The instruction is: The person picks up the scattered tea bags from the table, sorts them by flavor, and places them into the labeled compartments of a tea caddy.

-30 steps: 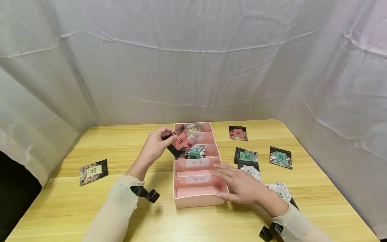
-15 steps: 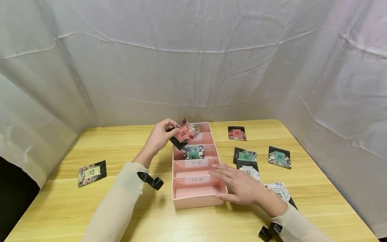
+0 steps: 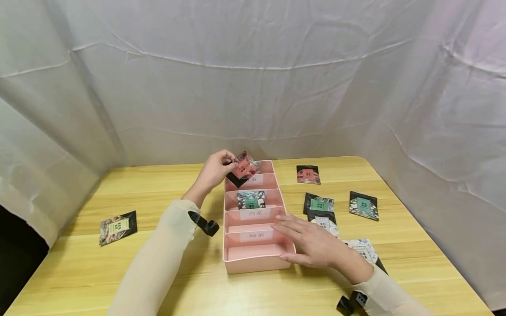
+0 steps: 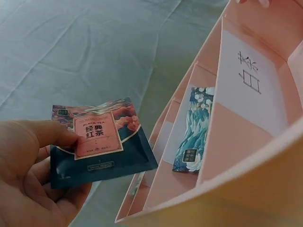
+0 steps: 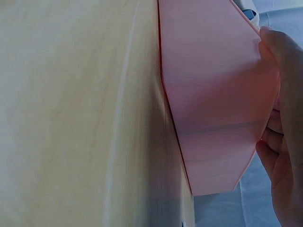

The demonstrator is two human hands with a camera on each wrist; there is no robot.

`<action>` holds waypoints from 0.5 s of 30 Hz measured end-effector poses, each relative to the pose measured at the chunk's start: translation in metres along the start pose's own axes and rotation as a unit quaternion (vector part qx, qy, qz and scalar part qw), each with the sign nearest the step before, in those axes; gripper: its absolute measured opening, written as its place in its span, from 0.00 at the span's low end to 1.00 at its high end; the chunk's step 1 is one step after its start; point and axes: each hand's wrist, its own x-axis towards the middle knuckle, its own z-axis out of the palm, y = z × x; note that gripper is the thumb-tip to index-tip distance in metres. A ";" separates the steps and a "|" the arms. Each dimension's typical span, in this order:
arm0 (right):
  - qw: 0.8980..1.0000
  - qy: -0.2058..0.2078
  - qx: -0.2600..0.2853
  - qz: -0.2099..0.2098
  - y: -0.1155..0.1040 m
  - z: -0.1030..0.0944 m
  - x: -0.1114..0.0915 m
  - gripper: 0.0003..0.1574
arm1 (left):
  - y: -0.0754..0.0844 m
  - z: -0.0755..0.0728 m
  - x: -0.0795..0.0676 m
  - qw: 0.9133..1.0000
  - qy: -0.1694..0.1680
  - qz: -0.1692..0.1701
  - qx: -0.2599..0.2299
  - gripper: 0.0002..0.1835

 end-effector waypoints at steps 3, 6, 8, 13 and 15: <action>1.000 0.000 -0.001 -0.001 0.000 0.000 0.000 0.43 | 0.001 0.001 0.006 1.000 -0.002 0.003 0.025 0.05; 1.000 0.003 -0.001 -0.004 0.000 0.000 0.001 0.43 | 0.002 0.003 0.011 0.999 -0.007 0.009 0.048 0.05; 1.000 0.004 -0.002 -0.004 0.000 0.001 0.000 0.43 | 0.003 0.005 0.015 0.998 -0.012 0.014 0.061 0.05; 1.000 0.010 -0.006 -0.008 0.000 0.001 0.000 0.43 | 0.006 0.012 0.021 0.995 -0.024 0.019 0.093 0.06; 1.000 0.012 -0.008 -0.009 0.000 0.001 0.001 0.43 | 0.006 0.016 0.023 0.994 -0.033 0.015 0.100 0.08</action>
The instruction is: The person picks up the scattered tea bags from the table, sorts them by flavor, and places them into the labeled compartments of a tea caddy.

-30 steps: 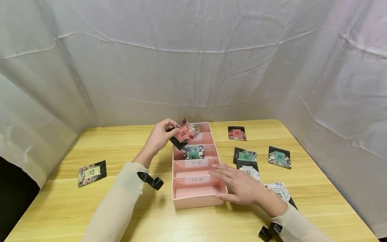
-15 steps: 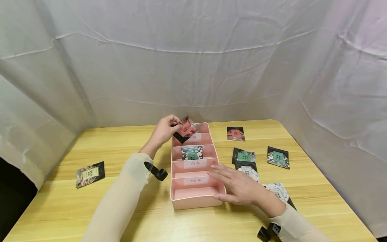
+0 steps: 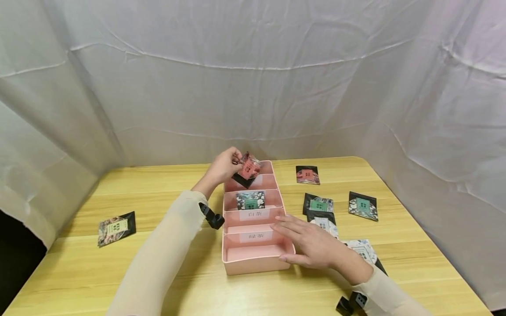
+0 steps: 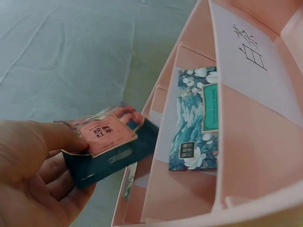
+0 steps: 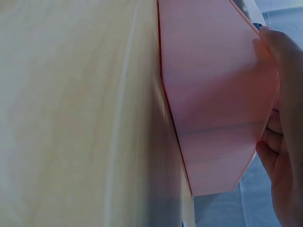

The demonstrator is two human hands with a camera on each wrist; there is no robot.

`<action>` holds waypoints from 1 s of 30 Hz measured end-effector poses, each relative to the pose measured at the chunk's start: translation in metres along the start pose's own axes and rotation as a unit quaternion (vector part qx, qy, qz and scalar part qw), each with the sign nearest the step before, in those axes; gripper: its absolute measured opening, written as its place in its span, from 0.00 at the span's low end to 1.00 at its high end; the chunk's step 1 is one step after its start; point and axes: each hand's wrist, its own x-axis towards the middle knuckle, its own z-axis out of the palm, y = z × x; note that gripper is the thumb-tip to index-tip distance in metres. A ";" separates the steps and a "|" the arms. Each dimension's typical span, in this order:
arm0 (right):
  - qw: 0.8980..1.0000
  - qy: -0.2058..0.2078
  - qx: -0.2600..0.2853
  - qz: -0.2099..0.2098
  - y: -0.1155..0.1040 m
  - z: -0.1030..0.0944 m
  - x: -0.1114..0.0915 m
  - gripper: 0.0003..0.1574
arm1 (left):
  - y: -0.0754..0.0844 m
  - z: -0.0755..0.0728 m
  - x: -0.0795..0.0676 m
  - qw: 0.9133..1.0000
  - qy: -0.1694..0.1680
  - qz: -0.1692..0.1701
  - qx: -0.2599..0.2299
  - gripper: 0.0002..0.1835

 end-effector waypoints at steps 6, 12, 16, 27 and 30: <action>1.000 0.004 -0.004 -0.003 0.000 0.001 0.000 0.43 | 0.001 0.007 0.004 0.999 -0.030 0.012 0.029 0.22; 1.000 0.005 -0.005 -0.004 0.000 0.001 0.000 0.43 | -0.003 0.012 0.007 0.994 -0.050 0.037 0.086 0.27; 1.000 0.006 -0.003 -0.005 0.000 0.000 0.000 0.43 | -0.006 0.014 0.007 0.994 -0.057 0.036 0.091 0.19; 1.000 0.008 -0.003 -0.007 0.000 0.000 0.001 0.43 | -0.011 0.010 0.004 0.987 -0.056 0.014 0.152 0.06; 1.000 0.006 -0.001 -0.006 0.000 0.000 0.002 0.42 | -0.011 0.009 0.000 0.985 -0.064 0.010 0.162 0.05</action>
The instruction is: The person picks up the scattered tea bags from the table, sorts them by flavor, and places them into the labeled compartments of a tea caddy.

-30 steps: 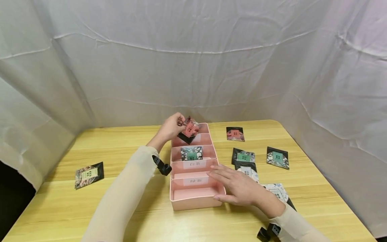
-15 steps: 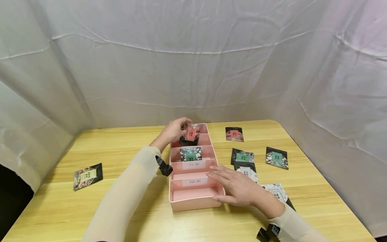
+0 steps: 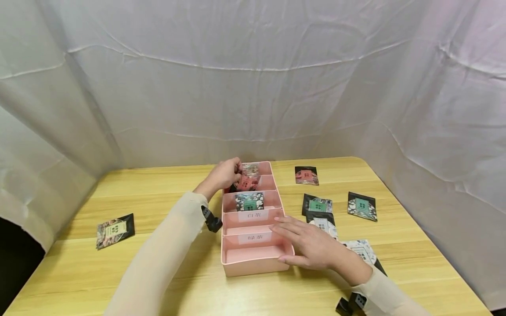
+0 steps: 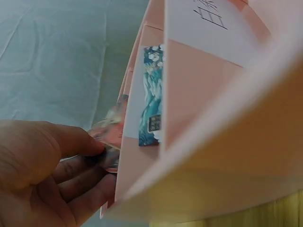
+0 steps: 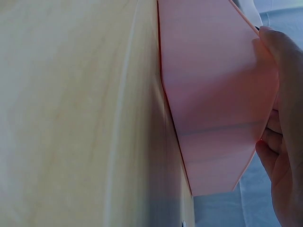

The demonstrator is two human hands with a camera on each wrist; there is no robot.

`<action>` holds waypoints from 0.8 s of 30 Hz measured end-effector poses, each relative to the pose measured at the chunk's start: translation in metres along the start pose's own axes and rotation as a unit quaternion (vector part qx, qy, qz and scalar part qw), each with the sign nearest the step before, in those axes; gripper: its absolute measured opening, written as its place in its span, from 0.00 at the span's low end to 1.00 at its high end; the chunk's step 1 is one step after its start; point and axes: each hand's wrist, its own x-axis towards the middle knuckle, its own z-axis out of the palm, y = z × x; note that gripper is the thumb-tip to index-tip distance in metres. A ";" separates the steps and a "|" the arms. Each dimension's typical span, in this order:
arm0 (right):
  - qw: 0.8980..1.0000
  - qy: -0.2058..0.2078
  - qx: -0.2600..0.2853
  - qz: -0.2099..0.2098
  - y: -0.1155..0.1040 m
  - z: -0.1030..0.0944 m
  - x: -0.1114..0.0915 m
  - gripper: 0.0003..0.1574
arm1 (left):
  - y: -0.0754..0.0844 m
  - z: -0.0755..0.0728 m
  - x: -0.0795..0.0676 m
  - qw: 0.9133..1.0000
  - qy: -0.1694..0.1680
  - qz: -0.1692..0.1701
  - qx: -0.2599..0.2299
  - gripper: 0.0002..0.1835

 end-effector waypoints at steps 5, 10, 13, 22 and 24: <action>1.000 -0.001 0.002 0.000 0.000 0.000 0.000 0.42 | -0.002 -0.004 -0.004 1.000 -0.007 -0.001 0.029 0.03; 1.000 -0.001 0.003 0.001 0.001 0.000 0.000 0.42 | -0.004 -0.015 -0.011 0.996 0.002 -0.002 0.085 0.03; 1.000 -0.003 0.003 0.005 0.001 -0.001 0.000 0.42 | -0.005 -0.020 -0.014 0.995 0.007 0.002 0.096 0.04; 1.000 -0.002 0.002 0.009 0.003 -0.002 -0.002 0.43 | -0.012 -0.019 -0.016 0.992 0.016 0.041 0.122 0.07; 1.000 0.000 0.002 0.007 0.003 -0.001 -0.002 0.43 | -0.013 -0.017 -0.016 0.991 0.020 0.050 0.122 0.08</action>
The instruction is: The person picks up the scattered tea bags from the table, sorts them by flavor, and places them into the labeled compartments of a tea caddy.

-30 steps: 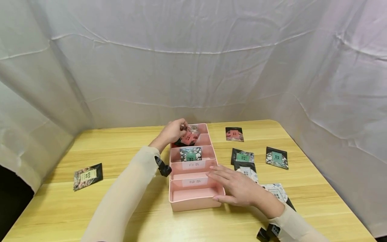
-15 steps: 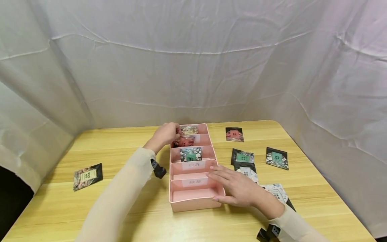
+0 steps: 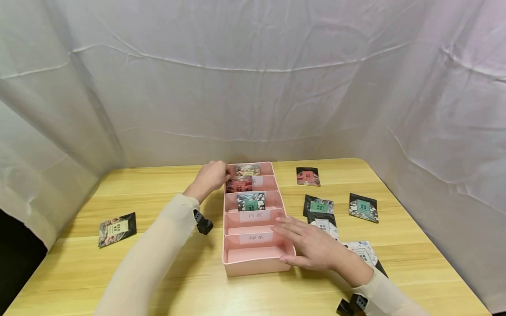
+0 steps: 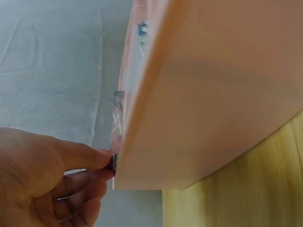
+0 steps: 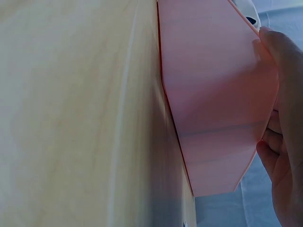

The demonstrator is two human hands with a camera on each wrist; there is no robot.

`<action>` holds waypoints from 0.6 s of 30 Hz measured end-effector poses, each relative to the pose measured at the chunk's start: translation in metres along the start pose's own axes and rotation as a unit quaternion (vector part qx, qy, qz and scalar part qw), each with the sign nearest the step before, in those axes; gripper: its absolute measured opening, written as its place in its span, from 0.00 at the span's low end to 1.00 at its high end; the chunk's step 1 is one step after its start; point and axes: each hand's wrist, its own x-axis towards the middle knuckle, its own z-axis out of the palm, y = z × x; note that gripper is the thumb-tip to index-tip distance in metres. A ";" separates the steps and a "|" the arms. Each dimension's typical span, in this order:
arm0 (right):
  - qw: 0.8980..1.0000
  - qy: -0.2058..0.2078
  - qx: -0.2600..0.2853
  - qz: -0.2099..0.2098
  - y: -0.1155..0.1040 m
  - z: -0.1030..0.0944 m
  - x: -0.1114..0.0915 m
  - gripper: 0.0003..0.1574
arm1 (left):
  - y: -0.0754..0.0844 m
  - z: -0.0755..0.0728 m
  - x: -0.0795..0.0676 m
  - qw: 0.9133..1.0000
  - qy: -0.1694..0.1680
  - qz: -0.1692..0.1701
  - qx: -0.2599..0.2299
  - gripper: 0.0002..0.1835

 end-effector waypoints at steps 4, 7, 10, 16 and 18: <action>1.000 -0.001 0.000 -0.001 -0.001 0.000 -0.001 0.43 | 0.000 0.002 0.000 1.000 -0.001 0.008 -0.009 0.09; 1.000 -0.003 0.000 0.000 -0.001 0.000 0.000 0.43 | 0.000 0.002 0.001 1.000 -0.010 0.013 -0.013 0.11; 1.000 -0.004 -0.001 0.000 -0.001 0.000 0.000 0.43 | 0.000 0.003 0.002 1.000 -0.017 0.017 -0.012 0.13; 1.000 -0.007 0.004 0.003 0.000 0.000 0.000 0.43 | -0.001 0.005 0.001 1.000 -0.018 0.011 -0.018 0.08; 1.000 -0.006 0.004 0.001 0.000 -0.001 0.001 0.43 | -0.001 0.005 0.001 1.000 -0.013 0.002 -0.025 0.08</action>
